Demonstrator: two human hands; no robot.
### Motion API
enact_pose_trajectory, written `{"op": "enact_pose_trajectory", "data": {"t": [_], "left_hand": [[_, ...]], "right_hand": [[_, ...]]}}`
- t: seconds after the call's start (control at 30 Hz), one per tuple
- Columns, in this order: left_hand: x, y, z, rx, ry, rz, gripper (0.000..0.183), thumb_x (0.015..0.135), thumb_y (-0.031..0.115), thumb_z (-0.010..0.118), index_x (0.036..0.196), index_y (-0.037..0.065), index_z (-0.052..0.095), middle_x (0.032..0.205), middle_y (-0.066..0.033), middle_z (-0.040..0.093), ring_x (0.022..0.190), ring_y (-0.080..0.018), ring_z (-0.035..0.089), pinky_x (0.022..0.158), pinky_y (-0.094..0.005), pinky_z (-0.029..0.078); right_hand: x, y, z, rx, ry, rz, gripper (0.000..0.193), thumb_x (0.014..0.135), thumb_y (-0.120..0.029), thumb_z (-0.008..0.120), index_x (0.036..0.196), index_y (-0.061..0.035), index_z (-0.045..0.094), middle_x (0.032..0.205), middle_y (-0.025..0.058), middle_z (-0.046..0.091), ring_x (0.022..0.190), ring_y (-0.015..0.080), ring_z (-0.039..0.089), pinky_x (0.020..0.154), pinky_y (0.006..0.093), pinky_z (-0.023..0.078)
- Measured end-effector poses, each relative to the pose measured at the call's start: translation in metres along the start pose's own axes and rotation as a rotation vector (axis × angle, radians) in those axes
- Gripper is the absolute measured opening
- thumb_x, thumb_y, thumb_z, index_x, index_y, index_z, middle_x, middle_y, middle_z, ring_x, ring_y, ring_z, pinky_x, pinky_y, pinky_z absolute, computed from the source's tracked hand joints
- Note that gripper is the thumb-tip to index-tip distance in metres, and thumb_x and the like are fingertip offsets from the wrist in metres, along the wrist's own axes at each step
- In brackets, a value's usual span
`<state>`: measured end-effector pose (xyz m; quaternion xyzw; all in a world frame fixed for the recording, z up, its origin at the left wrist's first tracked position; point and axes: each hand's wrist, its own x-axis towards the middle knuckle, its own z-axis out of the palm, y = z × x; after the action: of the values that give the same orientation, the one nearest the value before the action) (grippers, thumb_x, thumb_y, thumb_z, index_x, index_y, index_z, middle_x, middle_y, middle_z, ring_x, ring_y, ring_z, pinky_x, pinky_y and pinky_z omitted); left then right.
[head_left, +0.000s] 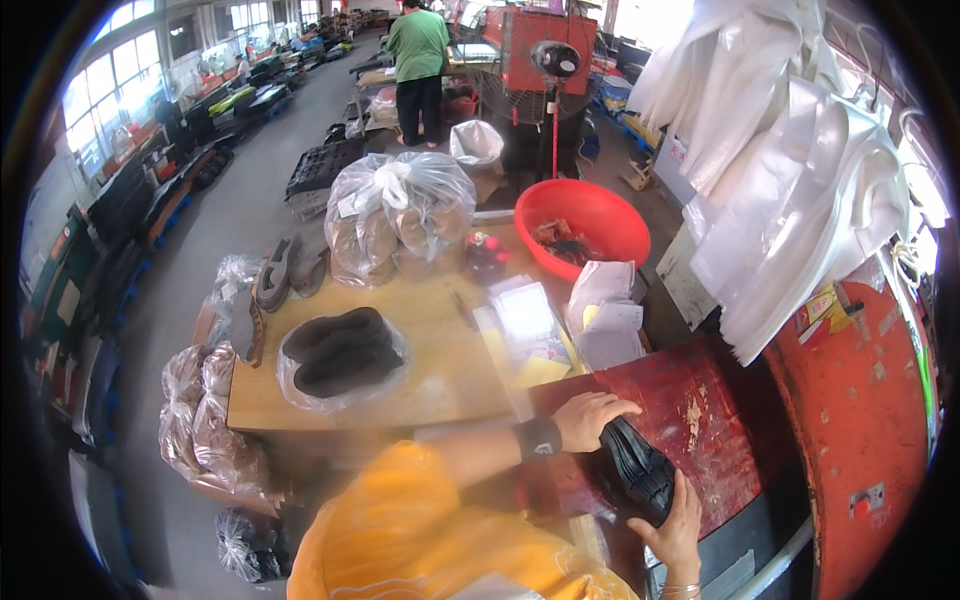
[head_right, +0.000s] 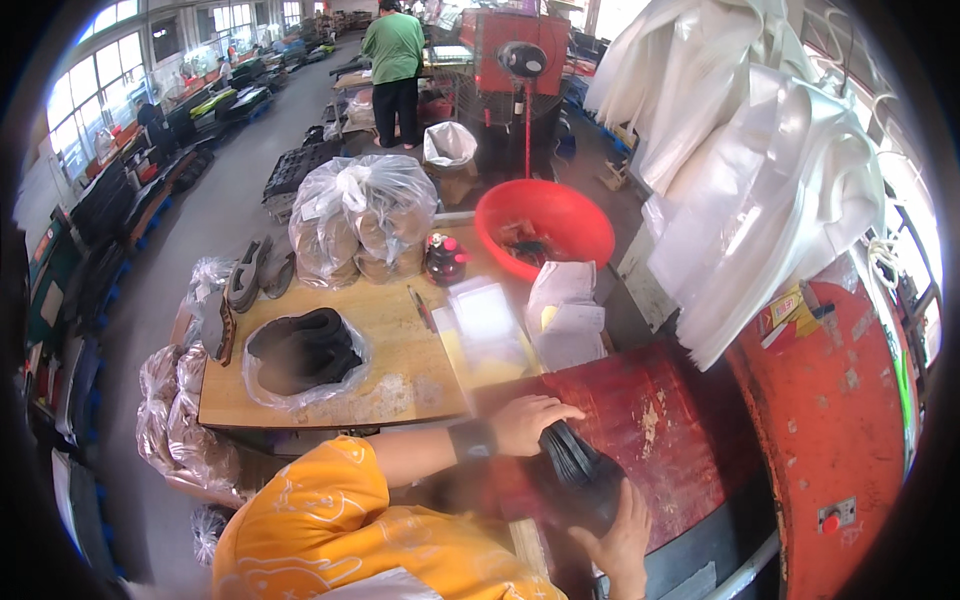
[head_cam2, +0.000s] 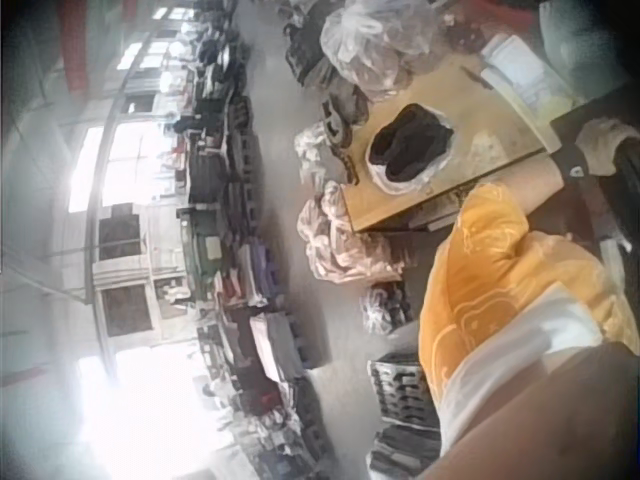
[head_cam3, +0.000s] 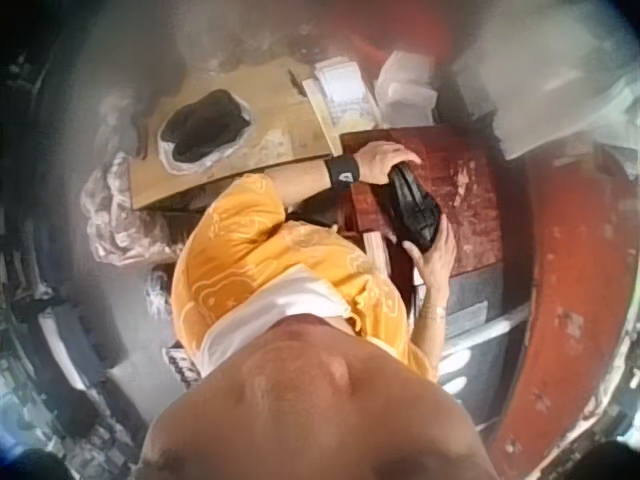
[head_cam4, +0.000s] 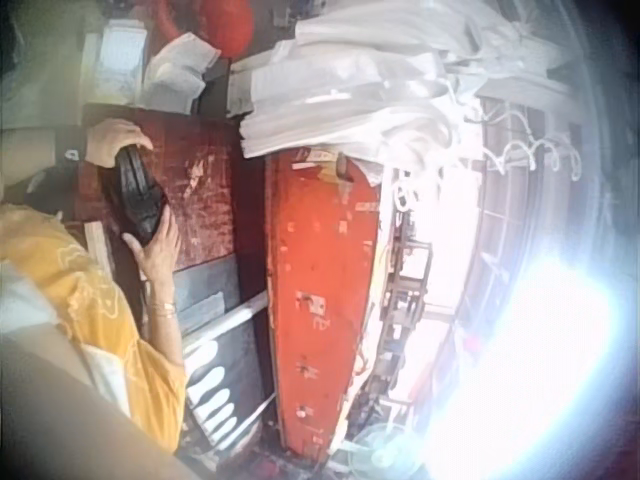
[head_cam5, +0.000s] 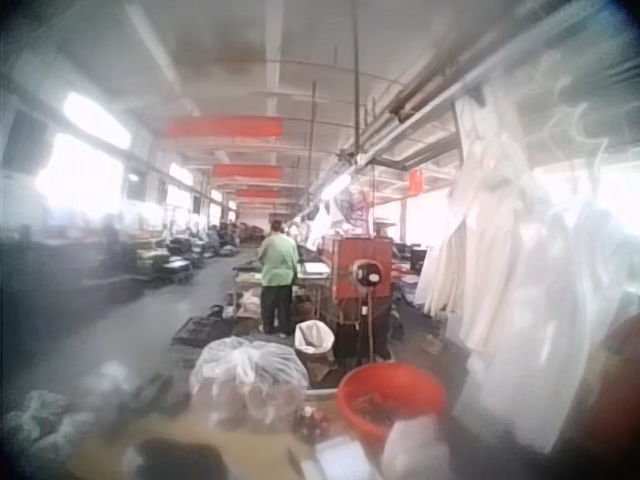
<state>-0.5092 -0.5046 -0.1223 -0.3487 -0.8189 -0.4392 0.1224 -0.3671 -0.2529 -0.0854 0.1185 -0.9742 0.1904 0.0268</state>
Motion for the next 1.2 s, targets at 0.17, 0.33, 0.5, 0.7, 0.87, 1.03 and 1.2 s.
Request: {"op": "enact_pose_trajectory", "data": {"t": [0.17, 0.33, 0.5, 0.7, 0.87, 1.03, 1.2], "left_hand": [[0.009, -0.003, 0.009, -0.046, 0.032, -0.019, 0.042, 0.072, 0.009, 0.067, 0.114, 0.012, 0.058, 0.101, -0.0082, 0.062, 0.092, -0.0306, 0.062, 0.078, -0.0388, 0.051], [0.014, -0.008, 0.021, 0.258, 0.193, 0.241, 0.064, 0.061, -0.001, 0.062, 0.123, 0.013, 0.055, 0.118, -0.006, 0.057, 0.103, -0.0256, 0.06, 0.085, -0.0376, 0.051], [0.013, -0.02, 0.025, 0.093, 0.062, 0.124, 0.056, 0.064, -0.004, 0.061, 0.118, 0.012, 0.061, 0.12, -0.0095, 0.06, 0.113, -0.0296, 0.056, 0.094, -0.0403, 0.047], [0.018, -0.025, 0.022, 0.164, 0.18, 0.153, 0.048, 0.069, -0.001, 0.061, 0.117, 0.01, 0.063, 0.119, -0.0097, 0.061, 0.111, -0.0279, 0.058, 0.094, -0.0398, 0.048], [0.017, -0.028, 0.025, 0.066, 0.284, 0.201, 0.053, 0.067, -0.002, 0.065, 0.119, 0.009, 0.062, 0.123, -0.011, 0.059, 0.111, -0.0277, 0.058, 0.092, -0.0395, 0.049], [0.015, -0.032, 0.029, -0.1, 0.122, -0.084, 0.045, 0.071, 0.0, 0.068, 0.114, 0.008, 0.06, 0.108, -0.0124, 0.061, 0.104, -0.0312, 0.058, 0.089, -0.0393, 0.048], [0.011, -0.035, 0.036, -0.21, 0.269, 0.055, 0.048, 0.072, -0.003, 0.067, 0.117, 0.009, 0.057, 0.104, -0.0123, 0.06, 0.101, -0.032, 0.059, 0.086, -0.0386, 0.05]], "right_hand": [[0.016, -0.001, -0.003, 0.08, 0.234, 0.182, 0.063, 0.058, 0.005, 0.071, 0.119, -0.0035, 0.056, 0.107, 0.0191, 0.062, 0.1, 0.0384, 0.06, 0.086, 0.0416, 0.048], [0.021, 0.003, -0.011, -0.061, 0.203, -0.084, 0.066, 0.061, 0.001, 0.074, 0.123, -0.001, 0.053, 0.106, 0.022, 0.061, 0.101, 0.0403, 0.059, 0.089, 0.0446, 0.047], [0.02, 0.002, 0.0, 0.158, 0.274, 0.205, 0.069, 0.061, 0.001, 0.073, 0.126, 0.0011, 0.051, 0.115, 0.0226, 0.056, 0.11, 0.0435, 0.052, 0.095, 0.0469, 0.042], [0.025, 0.008, 0.001, -0.037, 0.275, 0.09, 0.079, 0.062, -0.001, 0.074, 0.134, -0.0009, 0.042, 0.118, 0.0233, 0.056, 0.111, 0.0421, 0.052, 0.095, 0.0463, 0.042], [0.029, 0.008, -0.002, 0.005, 0.31, 0.186, 0.074, 0.058, -0.006, 0.08, 0.124, -0.0014, 0.05, 0.114, 0.0232, 0.059, 0.105, 0.0416, 0.056, 0.091, 0.0456, 0.045], [0.028, 0.013, -0.002, 0.027, 0.239, 0.243, 0.069, 0.053, -0.01, 0.085, 0.115, -0.0019, 0.055, 0.107, 0.0224, 0.06, 0.099, 0.042, 0.058, 0.084, 0.0461, 0.046], [0.018, 0.03, 0.003, 0.036, 0.228, 0.074, 0.074, 0.054, -0.011, 0.087, 0.117, 0.0021, 0.051, 0.102, 0.0271, 0.06, 0.095, 0.0465, 0.057, 0.082, 0.046, 0.047]]}}
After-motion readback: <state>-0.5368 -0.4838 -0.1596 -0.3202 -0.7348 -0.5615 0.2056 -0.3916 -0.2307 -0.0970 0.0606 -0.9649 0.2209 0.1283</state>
